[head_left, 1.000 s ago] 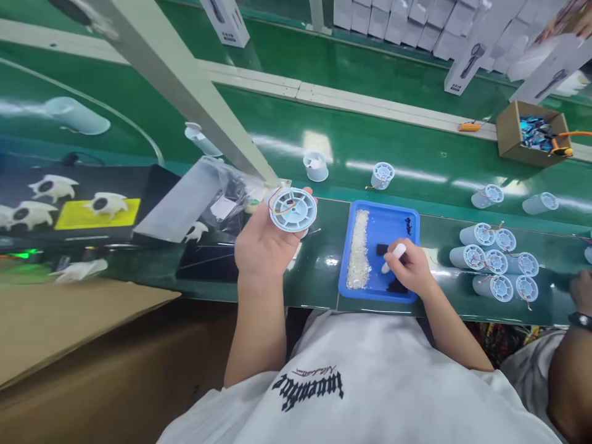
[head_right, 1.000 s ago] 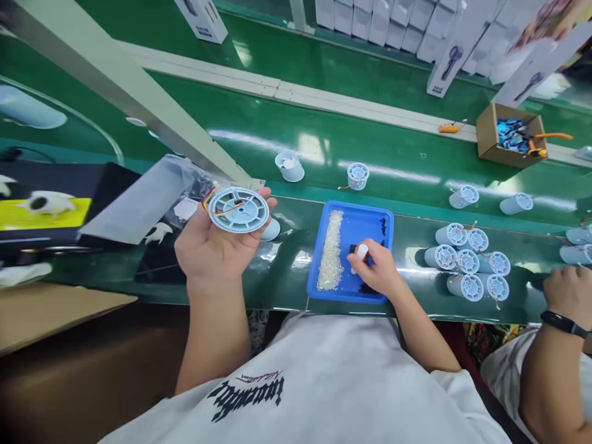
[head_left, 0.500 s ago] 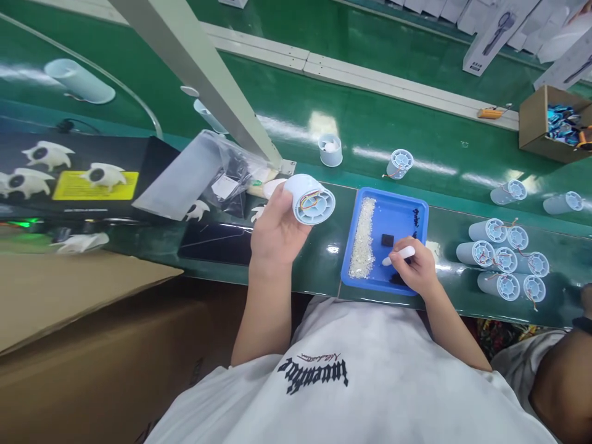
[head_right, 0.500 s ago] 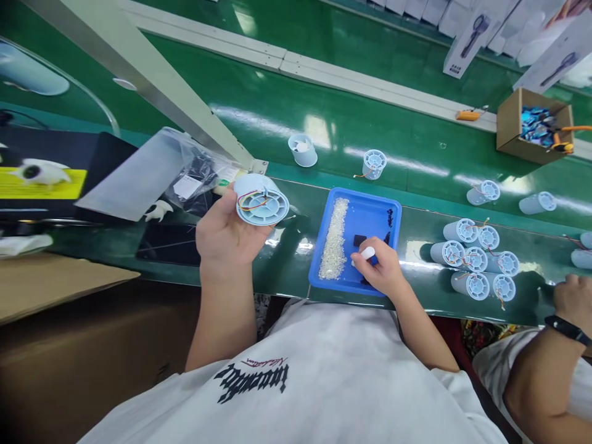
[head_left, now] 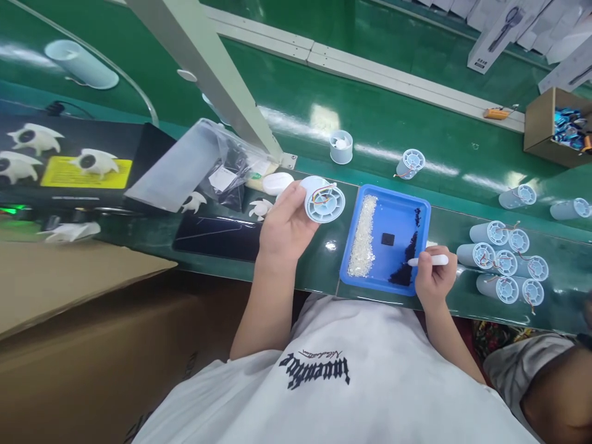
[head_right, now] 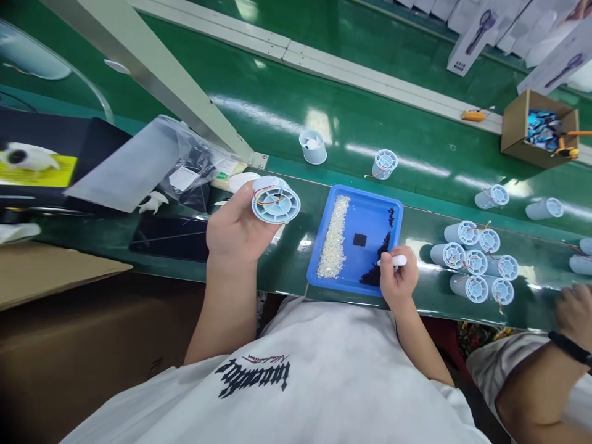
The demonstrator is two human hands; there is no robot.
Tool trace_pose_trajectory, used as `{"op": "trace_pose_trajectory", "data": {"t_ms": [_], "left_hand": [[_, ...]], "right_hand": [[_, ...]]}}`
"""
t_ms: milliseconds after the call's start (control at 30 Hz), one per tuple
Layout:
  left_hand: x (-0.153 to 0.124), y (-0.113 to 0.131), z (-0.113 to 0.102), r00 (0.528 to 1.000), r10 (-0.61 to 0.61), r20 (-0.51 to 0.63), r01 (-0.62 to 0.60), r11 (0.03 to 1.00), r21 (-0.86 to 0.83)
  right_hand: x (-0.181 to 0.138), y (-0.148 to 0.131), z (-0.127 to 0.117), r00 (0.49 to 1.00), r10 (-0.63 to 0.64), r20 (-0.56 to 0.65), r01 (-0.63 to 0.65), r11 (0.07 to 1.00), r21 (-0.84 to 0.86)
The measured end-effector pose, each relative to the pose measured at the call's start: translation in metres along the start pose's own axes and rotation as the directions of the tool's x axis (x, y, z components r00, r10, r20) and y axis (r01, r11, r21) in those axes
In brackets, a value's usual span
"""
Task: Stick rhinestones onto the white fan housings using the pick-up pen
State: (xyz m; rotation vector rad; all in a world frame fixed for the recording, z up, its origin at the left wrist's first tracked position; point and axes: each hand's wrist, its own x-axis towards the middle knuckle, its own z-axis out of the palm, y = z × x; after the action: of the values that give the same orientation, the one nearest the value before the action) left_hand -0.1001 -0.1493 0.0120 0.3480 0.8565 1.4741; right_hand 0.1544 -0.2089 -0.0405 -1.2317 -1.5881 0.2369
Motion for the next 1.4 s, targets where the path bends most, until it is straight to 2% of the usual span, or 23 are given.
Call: {"op": "trace_pose_trajectory", "data": {"t_ms": [267, 400, 500, 567, 700, 833, 933, 1067, 1400], "left_hand": [[0.000, -0.002, -0.001, 1.000, 0.005, 0.016, -0.006, 0.998, 0.056], [0.000, -0.003, 0.000, 1.000, 0.007, -0.004, -0.007, 0.998, 0.059], [0.002, -0.005, 0.004, 1.000, -0.013, -0.024, 0.014, 0.999, 0.033], [0.003, -0.008, 0.006, 0.999, -0.034, 0.004, 0.034, 0.999, 0.033], [0.000, -0.013, 0.012, 0.994, -0.063, 0.095, 0.055, 0.994, 0.090], [-0.008, -0.016, 0.020, 0.990, -0.052, 0.134, 0.030, 0.986, 0.164], [-0.013, -0.020, 0.027, 0.991, -0.029, 0.129, 0.010, 0.989, 0.145], [-0.018, -0.023, 0.032, 0.992, -0.014, 0.123, -0.003, 0.990, 0.138], [-0.024, -0.026, 0.038, 0.994, 0.013, 0.105, -0.037, 0.973, 0.226]], "right_hand": [[-0.002, 0.000, 0.003, 0.998, -0.002, 0.058, 0.003, 1.000, -0.025], [0.004, -0.004, 0.001, 0.990, -0.086, 0.114, 0.095, 0.993, -0.075], [0.015, -0.005, 0.004, 0.984, -0.090, 0.154, 0.105, 0.990, -0.092], [0.025, -0.004, 0.009, 0.986, -0.091, 0.137, 0.103, 0.992, -0.077], [0.041, -0.014, 0.019, 0.978, -0.091, 0.189, 0.093, 0.996, -0.003], [0.045, -0.043, 0.018, 0.999, -0.034, 0.005, 0.031, 0.956, 0.293], [0.043, -0.062, 0.015, 1.000, -0.006, 0.012, 0.000, 0.885, 0.465], [0.040, -0.067, 0.016, 0.999, 0.012, 0.034, -0.026, 0.891, 0.454], [0.030, -0.057, 0.017, 0.999, 0.028, 0.036, -0.039, 0.930, 0.365]]}}
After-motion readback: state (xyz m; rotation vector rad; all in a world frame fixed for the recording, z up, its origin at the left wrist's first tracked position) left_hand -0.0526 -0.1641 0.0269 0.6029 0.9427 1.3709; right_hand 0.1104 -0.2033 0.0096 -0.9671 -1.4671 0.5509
